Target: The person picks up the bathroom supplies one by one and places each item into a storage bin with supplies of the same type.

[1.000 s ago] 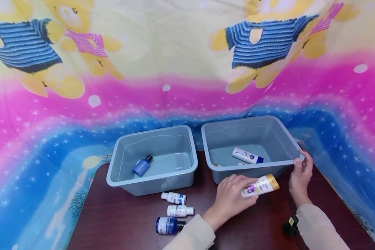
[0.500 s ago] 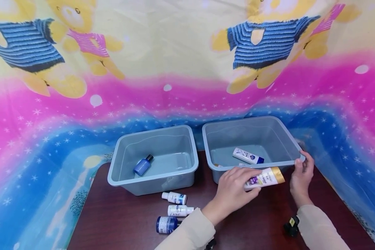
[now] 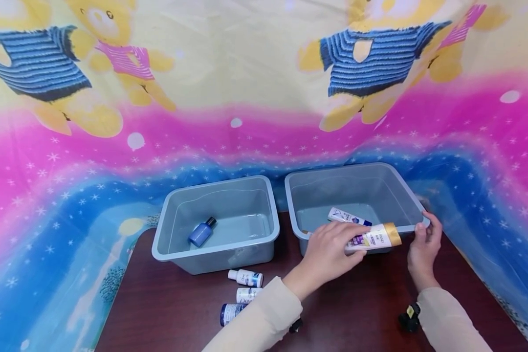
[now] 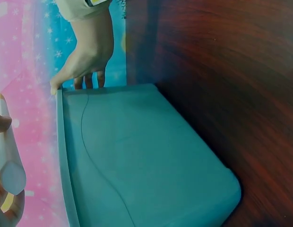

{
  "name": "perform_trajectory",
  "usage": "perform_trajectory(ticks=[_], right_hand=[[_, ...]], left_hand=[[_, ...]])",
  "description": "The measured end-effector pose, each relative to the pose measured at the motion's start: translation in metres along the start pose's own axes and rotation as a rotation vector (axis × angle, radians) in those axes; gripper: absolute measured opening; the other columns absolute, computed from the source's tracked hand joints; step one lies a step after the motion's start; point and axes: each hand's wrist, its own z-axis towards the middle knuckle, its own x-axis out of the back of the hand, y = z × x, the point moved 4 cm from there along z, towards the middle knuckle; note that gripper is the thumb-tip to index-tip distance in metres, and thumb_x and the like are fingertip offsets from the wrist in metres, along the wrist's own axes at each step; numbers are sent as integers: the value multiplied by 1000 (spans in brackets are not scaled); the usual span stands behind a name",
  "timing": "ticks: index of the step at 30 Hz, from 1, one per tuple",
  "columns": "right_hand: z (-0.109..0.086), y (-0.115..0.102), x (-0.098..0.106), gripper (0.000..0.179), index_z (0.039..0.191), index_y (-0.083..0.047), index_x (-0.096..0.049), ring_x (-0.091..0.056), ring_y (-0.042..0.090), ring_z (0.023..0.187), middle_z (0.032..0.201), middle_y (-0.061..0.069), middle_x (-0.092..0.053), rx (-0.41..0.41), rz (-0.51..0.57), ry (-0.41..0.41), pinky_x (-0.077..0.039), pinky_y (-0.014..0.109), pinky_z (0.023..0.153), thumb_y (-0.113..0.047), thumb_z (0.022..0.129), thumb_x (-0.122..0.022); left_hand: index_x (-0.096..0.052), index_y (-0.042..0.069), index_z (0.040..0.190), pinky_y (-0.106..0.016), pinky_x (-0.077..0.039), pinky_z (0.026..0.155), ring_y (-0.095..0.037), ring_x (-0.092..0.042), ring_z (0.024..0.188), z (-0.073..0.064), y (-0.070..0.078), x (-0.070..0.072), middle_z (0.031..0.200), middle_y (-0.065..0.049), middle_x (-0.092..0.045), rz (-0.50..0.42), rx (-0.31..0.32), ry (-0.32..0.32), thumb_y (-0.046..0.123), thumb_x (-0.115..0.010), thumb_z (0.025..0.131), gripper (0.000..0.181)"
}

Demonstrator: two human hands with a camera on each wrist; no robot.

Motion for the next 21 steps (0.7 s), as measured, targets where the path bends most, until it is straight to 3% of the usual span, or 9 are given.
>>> perform_trajectory(ticks=[6, 15, 21], right_hand=[[4, 15, 6, 35, 125, -6, -52, -44, 18, 97, 115, 7, -50, -23, 12, 12, -35, 18, 81, -15, 92, -55], [0, 1, 0, 34, 125, -4, -52, -44, 20, 97, 116, 8, -50, -6, 7, 7, -35, 18, 82, -14, 93, -54], [3, 13, 6, 35, 127, -6, -51, -44, 22, 101, 119, 11, -50, -15, -13, 14, -35, 19, 82, -15, 93, -53]], left_hand=[[-55, 31, 128, -18, -41, 85, -2, -49, 107, 7, -8, 1, 123, 12, -57, -9, 19, -32, 40, -67, 82, 49], [-54, 31, 129, -20, -41, 86, -2, -49, 106, 15, -18, -3, 124, 12, -56, -20, 27, -62, 39, -68, 81, 51], [-55, 30, 128, -20, -42, 85, -2, -49, 105, 20, -23, -3, 122, 12, -57, -33, 27, -61, 37, -69, 81, 49]])
